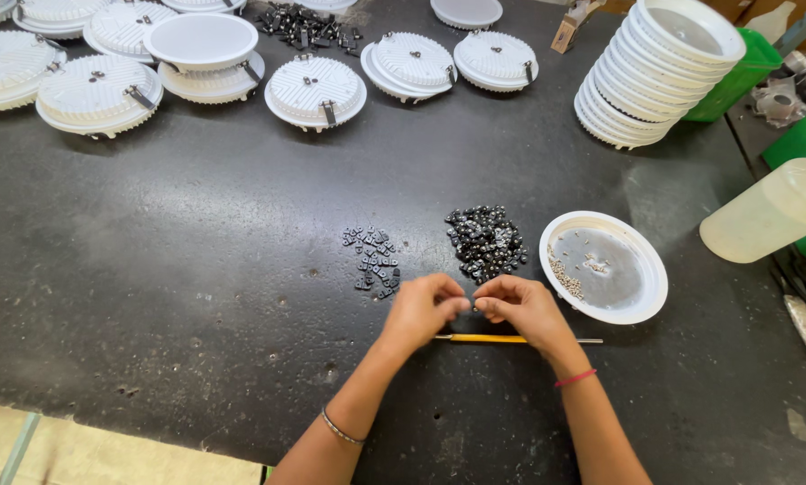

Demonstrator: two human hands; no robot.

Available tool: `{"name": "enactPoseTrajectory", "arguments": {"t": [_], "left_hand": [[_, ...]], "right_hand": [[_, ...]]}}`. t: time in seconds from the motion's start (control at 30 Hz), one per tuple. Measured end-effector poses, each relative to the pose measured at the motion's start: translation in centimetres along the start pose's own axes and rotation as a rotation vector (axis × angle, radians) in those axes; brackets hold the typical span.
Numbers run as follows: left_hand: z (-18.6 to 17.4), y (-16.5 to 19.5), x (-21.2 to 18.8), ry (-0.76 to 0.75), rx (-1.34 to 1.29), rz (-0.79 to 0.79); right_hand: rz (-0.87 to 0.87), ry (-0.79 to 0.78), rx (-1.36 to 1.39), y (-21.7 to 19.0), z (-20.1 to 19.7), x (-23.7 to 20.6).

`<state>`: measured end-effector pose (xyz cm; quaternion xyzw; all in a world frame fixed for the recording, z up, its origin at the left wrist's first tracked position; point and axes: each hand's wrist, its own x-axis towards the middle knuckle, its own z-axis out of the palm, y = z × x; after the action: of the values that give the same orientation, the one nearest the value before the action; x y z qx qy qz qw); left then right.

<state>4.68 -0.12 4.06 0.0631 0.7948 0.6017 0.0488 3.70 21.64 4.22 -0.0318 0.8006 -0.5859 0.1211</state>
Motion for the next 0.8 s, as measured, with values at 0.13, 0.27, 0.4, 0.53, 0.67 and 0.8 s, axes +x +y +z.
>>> {"name": "enactPoseTrajectory", "arguments": {"t": [0.13,0.27,0.4,0.53,0.67,0.8], "left_hand": [[-3.5,-0.8,1.4,0.337,0.180,0.169],[-8.2,-2.2,2.2,0.643,0.232,0.073],[-11.0,-3.5,2.2,0.784,0.318,-0.008],[-11.5,-4.3,2.6,0.745,0.383,-0.022],[-10.6,-4.6,2.9,0.661,0.464,-0.018],[-9.6,-4.8,2.8,0.589,0.472,-0.005]], "right_hand": [[-0.080,0.222,0.022,-0.4,-0.2,0.3],[-0.298,0.427,0.070,-1.4,-0.7,0.5],[-0.270,0.456,-0.034,-2.1,-0.5,-0.3],[-0.239,0.427,-0.102,-2.4,-0.2,-0.4],[-0.226,0.426,-0.156,-2.4,0.2,-0.4],[-0.236,0.438,-0.160,-2.2,-0.3,-0.4]]}}
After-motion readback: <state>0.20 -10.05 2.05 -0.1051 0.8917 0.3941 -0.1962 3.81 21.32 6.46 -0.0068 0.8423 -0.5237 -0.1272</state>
